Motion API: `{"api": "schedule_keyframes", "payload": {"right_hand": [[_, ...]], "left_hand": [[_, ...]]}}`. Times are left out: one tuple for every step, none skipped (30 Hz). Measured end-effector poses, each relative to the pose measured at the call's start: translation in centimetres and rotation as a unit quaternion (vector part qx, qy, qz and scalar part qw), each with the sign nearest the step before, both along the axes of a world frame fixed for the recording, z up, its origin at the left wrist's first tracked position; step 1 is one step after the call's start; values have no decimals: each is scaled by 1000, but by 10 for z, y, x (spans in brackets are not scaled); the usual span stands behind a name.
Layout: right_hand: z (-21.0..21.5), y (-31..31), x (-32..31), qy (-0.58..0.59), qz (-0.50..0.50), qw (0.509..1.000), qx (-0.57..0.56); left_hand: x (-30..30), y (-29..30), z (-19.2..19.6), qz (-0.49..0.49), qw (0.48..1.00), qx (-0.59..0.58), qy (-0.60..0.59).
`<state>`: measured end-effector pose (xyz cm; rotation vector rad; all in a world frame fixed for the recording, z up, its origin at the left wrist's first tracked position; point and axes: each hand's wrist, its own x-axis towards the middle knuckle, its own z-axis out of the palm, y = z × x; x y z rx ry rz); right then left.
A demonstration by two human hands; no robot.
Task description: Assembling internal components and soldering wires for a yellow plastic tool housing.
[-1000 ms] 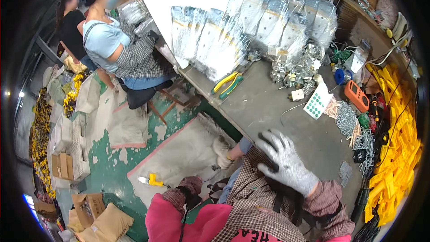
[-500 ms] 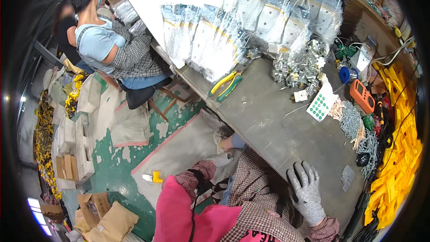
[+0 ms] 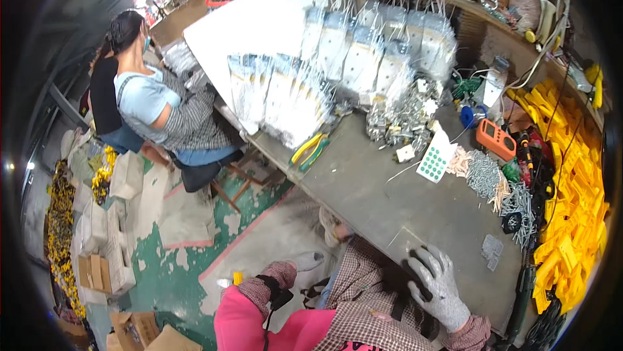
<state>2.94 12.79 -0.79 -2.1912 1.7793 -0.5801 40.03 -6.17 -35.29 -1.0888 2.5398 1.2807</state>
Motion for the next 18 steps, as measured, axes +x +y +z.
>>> {"api": "schedule_keyframes", "payload": {"right_hand": [[-1, 10, -3, 8, -11, 1000, -11], [-7, 22, -6, 11, -18, 1000, -18], [-14, 29, -8, 10, -28, 999, -18], [-19, 31, -10, 9, -42, 999, -15], [-17, 32, -11, 34, -58, 998, -11], [-12, 31, -8, 55, -58, 997, -11], [-15, 29, -10, 47, -55, 997, -11], [-18, 29, -12, 38, -52, 998, -10], [-18, 33, -13, 41, -76, 996, -1], [-9, 32, -12, 33, -67, 997, -1], [-1, 28, -13, 25, -58, 998, -5], [2, 24, -13, 27, -78, 997, -8], [0, 22, -19, -13, -28, 1000, 3], [-3, 29, -28, -55, -2, 998, 15], [-3, 42, -39, -54, -73, 996, 25], [0, 47, -47, -64, -40, 997, -1], [2, 54, -55, -69, -8, 997, -24], [4, 70, -65, -64, -45, 997, -21]], "left_hand": [[-25, -17, 34, -54, 997, 29, -44], [-47, -32, 75, -103, 989, 55, -90], [-53, -42, 109, -184, 975, 90, -83], [-63, -51, 144, -268, 952, 126, -75], [-100, -61, 234, -287, 947, 123, -76], [-130, -66, 337, -261, 911, 299, 109], [-119, -80, 361, -146, 959, 188, 155], [-105, -105, 358, -73, 955, -180, 223], [-143, -104, 416, 194, 935, 27, 296], [-154, -137, 417, 225, 886, -217, 343], [-148, -172, 411, 253, 806, -445, 297], [-134, -201, 407, 294, 694, -632, 179], [-126, -223, 393, 296, 725, -602, 155], [-143, -233, 387, 310, 622, -697, 176], [-149, -240, 384, 303, 739, -581, 157], [-128, -236, 396, 285, 719, -597, 212], [-112, -239, 394, 297, 702, -635, 123], [-141, -218, 408, 343, 758, -544, 108]]}}
